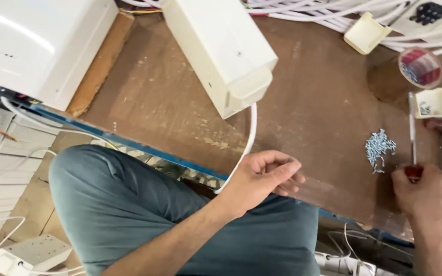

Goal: The person sits on the floor at a workbench and uses a red-handled screwdriver to drive screws, attaching a white plastic cover plate to a white electrical enclosure. They pick screws from a small container, position the cover, and tighten multiple screws, then reposition the enclosure to work on another side.

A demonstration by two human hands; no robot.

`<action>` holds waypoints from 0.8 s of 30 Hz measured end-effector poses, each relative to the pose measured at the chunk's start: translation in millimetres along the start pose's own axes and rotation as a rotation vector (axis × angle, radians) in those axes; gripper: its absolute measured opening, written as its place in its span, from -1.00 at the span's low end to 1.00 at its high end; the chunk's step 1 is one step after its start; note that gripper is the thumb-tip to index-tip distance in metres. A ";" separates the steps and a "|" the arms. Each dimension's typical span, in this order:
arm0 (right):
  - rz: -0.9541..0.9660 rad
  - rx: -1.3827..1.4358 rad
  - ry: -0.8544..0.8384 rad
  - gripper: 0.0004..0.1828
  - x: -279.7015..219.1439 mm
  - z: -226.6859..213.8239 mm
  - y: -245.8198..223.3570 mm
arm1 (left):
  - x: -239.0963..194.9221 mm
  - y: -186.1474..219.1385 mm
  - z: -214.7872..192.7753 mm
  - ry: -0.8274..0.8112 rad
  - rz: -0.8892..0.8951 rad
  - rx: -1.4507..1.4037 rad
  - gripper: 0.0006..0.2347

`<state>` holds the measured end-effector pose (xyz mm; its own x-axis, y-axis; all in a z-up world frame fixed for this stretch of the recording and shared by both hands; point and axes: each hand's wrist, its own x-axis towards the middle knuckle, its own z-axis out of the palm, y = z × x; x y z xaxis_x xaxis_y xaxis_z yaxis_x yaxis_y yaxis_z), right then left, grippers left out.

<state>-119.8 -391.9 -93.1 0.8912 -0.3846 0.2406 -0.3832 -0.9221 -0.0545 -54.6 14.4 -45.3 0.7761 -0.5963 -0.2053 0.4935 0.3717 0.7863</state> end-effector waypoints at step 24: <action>0.482 1.028 -0.147 -0.88 -53.1 -110.1 -167.0 | -11.9 -8.1 7.5 -0.068 0.175 -0.055 -0.78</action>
<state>-129.8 -212.6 10.0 0.7514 -0.6465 -0.1320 -0.3731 -0.2512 -0.8931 -70.8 13.1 -44.9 0.8243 -0.5656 -0.0271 0.3761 0.5110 0.7729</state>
